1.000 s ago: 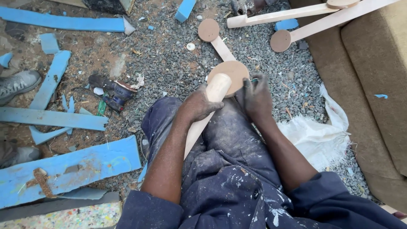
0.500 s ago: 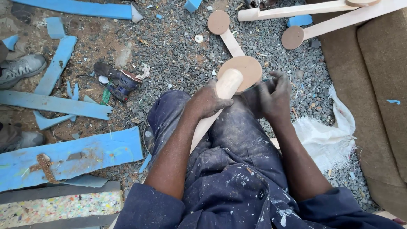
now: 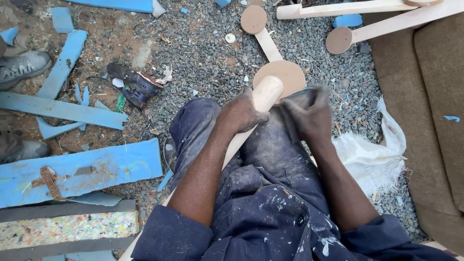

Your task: The person sits on the ground and sands a cylindrical wooden leg using a sanding block. They rotate the leg to smooth different sides and then sand the attached circular wooden disc at the end of the leg.

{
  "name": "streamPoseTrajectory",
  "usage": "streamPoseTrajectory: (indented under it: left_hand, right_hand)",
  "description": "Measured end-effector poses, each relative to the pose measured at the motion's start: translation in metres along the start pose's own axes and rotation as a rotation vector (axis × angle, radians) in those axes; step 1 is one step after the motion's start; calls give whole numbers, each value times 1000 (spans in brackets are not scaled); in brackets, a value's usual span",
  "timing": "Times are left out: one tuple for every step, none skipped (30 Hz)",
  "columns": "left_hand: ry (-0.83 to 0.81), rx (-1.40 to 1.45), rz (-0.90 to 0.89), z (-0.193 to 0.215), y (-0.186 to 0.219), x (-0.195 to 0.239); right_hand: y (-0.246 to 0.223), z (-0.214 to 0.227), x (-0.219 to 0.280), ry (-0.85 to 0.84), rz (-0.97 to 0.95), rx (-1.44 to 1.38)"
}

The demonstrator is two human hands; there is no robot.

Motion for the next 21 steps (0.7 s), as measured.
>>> streamPoseTrajectory:
  left_hand:
    - [2,2,6,0,-1,-1]
    - [10,5,-3,0,0,-2]
    - [16,7,-13,0,0,-3]
    - [15,8,-8,-3,-6,-7]
    - [12,29,-15,-6,-9,-11]
    - [9,50,-21,-9,-13,-14]
    - [12,51,-22,-6,-10,-12]
    - [2,94,-35,-2,-8,-10]
    - [-6,138,-46,1,-6,-8]
    - [-3,138,-45,0,-7,-13]
    - [2,147,-51,-3,-8,-16]
    - [7,156,-58,-6,-9,-18]
    - [3,158,-58,-4,-10,-17]
    - [-2,151,-56,-3,-10,-15]
    - [-5,142,-57,-1,-9,-14]
    - [-6,142,-60,-3,-10,-16]
    - [-14,156,-66,-4,-11,-19]
    - [-23,169,-71,-5,-13,-23]
    - [-23,173,-68,-5,-14,-23]
    - [-12,181,-69,-4,-14,-23]
    - [-3,189,-71,-3,-13,-23]
  right_hand:
    - [4,-1,-2,-6,1,0]
    - [7,3,-5,60,15,-10]
    - [10,7,-6,128,27,-19]
    - [8,1,-1,123,26,-19]
    - [5,-6,4,73,29,-2]
    - [3,-12,9,22,31,15]
    - [6,-10,4,22,34,15]
    - [8,-5,-1,58,50,18]
    - [10,-2,-6,91,66,20]
    - [5,2,-8,89,68,19]
    - [-1,9,-7,142,99,-15]
    - [-7,16,-5,194,128,-49]
    - [-5,7,-1,194,126,-46]
    - [-2,-6,2,124,102,-8]
    - [1,-19,6,57,80,29]
    - [-2,-12,2,60,80,31]
    - [-7,-4,-3,86,85,3]
    - [-11,2,-9,112,90,-26]
    - [-7,6,-14,108,90,-24]
    - [-5,12,-19,155,143,-72]
    - [-4,19,-24,203,194,-119]
Point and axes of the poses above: each hand's wrist, its own x-axis away from the middle knuckle, its own z-axis out of the back of the hand, y = z × x, the point moved 6 cm from there along -x, towards the middle knuckle, and after that the axes turned 10 degrees about -x, right-handed, at the moved point
